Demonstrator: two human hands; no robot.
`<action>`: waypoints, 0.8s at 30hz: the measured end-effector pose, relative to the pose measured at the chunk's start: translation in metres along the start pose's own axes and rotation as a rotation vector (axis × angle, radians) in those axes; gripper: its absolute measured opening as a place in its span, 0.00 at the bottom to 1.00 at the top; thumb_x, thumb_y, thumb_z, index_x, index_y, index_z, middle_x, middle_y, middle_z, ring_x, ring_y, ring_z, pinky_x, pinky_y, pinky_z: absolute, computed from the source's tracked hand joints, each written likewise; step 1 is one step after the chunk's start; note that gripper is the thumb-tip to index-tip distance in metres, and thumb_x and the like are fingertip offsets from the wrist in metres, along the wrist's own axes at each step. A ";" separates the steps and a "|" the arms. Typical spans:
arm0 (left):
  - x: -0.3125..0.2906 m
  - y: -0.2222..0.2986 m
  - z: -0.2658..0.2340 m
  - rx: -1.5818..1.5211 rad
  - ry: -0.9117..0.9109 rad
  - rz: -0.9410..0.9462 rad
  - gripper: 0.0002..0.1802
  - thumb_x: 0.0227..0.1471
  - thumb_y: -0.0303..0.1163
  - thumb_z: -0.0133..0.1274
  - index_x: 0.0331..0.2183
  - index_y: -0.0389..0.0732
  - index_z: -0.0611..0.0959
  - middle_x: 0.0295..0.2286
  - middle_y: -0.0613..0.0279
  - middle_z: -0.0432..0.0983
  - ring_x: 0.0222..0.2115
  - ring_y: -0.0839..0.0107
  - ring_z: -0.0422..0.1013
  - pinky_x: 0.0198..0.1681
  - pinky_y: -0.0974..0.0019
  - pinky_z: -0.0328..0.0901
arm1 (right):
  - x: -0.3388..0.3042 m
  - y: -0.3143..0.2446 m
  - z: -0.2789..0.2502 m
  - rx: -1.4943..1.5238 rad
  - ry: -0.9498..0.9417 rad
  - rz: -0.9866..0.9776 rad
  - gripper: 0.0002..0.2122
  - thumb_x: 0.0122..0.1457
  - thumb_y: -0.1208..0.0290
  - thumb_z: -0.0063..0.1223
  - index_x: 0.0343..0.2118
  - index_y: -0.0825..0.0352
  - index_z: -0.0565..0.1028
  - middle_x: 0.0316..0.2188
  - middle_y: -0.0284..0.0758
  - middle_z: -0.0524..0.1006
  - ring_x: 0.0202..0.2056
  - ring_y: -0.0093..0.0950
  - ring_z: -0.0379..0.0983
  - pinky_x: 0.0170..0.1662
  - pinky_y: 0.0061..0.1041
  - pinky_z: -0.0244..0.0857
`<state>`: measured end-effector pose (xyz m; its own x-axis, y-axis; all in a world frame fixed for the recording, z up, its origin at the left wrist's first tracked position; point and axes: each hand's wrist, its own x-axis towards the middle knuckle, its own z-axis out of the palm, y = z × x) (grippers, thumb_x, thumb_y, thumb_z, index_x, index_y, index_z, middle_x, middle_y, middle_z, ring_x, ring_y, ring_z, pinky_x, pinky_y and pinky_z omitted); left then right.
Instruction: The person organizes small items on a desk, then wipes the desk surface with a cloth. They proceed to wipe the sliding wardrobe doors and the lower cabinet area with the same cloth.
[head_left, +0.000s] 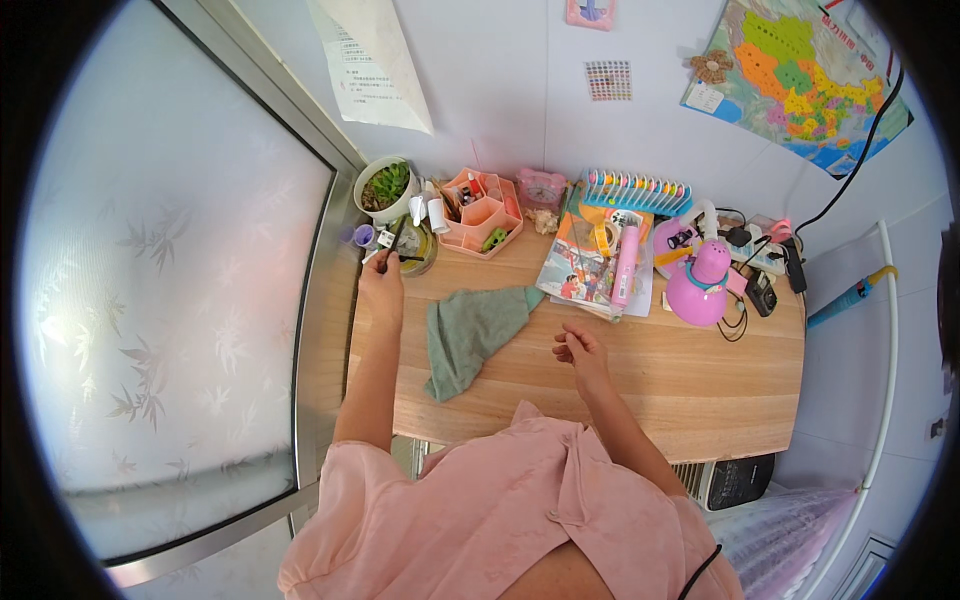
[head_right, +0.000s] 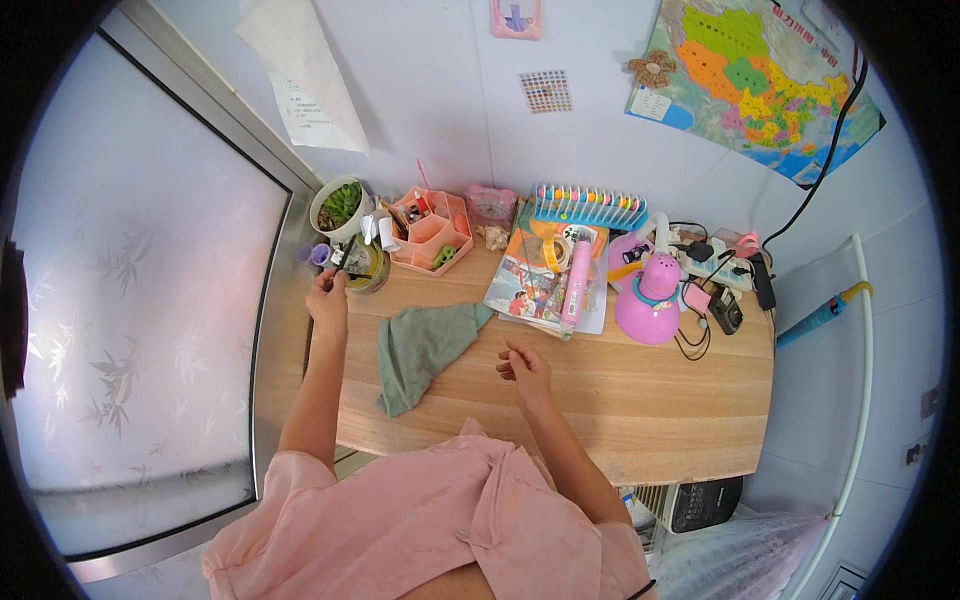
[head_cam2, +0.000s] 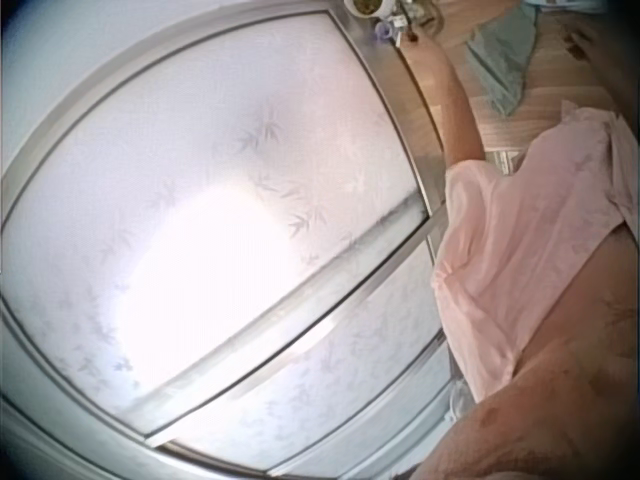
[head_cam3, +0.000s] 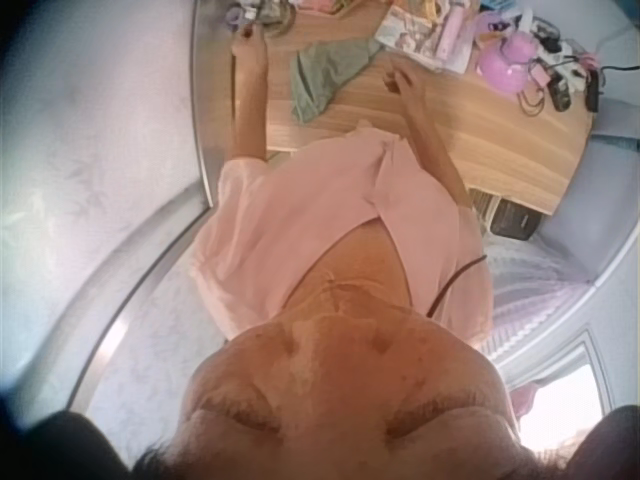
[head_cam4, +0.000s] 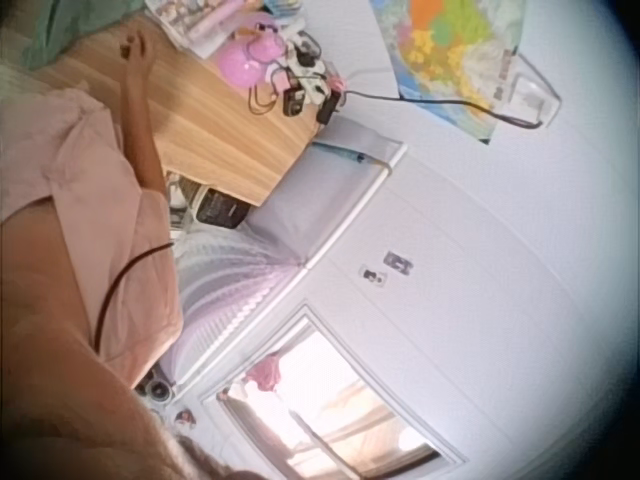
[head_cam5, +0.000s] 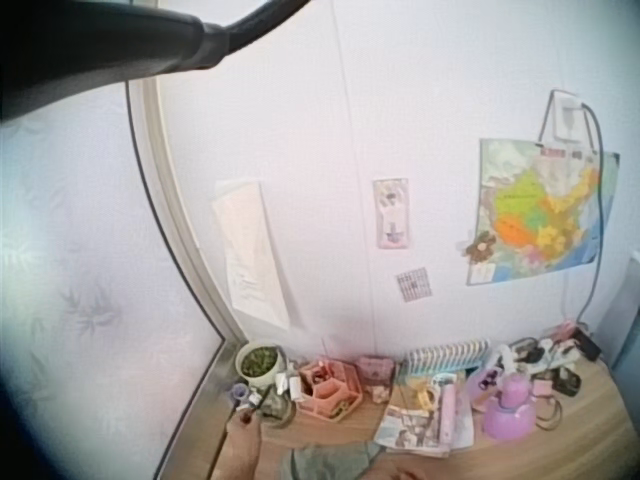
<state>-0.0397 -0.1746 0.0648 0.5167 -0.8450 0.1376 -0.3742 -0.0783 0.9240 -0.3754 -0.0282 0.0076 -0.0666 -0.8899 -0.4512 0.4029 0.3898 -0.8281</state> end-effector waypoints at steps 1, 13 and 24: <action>0.009 -0.004 -0.003 0.132 0.034 0.045 0.14 0.50 0.34 0.56 0.37 0.35 0.81 0.25 0.60 0.76 0.22 0.69 0.71 0.29 0.66 0.66 | -0.003 0.002 -0.002 0.001 0.014 0.002 0.12 0.63 0.71 0.45 0.48 0.66 0.72 0.36 0.36 0.76 0.31 0.23 0.75 0.33 0.21 0.69; 0.019 -0.003 0.018 0.761 -0.130 0.556 0.11 0.46 0.33 0.55 0.33 0.38 0.80 0.30 0.53 0.77 0.31 0.54 0.74 0.34 0.54 0.69 | -0.018 0.017 -0.015 0.008 0.092 0.001 0.12 0.63 0.71 0.45 0.47 0.67 0.72 0.35 0.34 0.77 0.30 0.23 0.75 0.33 0.20 0.69; 0.054 0.004 0.006 0.446 -0.118 0.166 0.14 0.43 0.34 0.59 0.30 0.33 0.82 0.25 0.48 0.79 0.28 0.55 0.76 0.34 0.59 0.69 | -0.023 0.019 -0.007 -0.043 0.110 0.024 0.12 0.63 0.71 0.46 0.47 0.67 0.72 0.35 0.35 0.77 0.30 0.23 0.75 0.33 0.20 0.70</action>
<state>-0.0182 -0.2234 0.0734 0.3409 -0.9175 0.2051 -0.7510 -0.1346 0.6464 -0.3725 0.0010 0.0002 -0.1578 -0.8496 -0.5033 0.3664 0.4229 -0.8288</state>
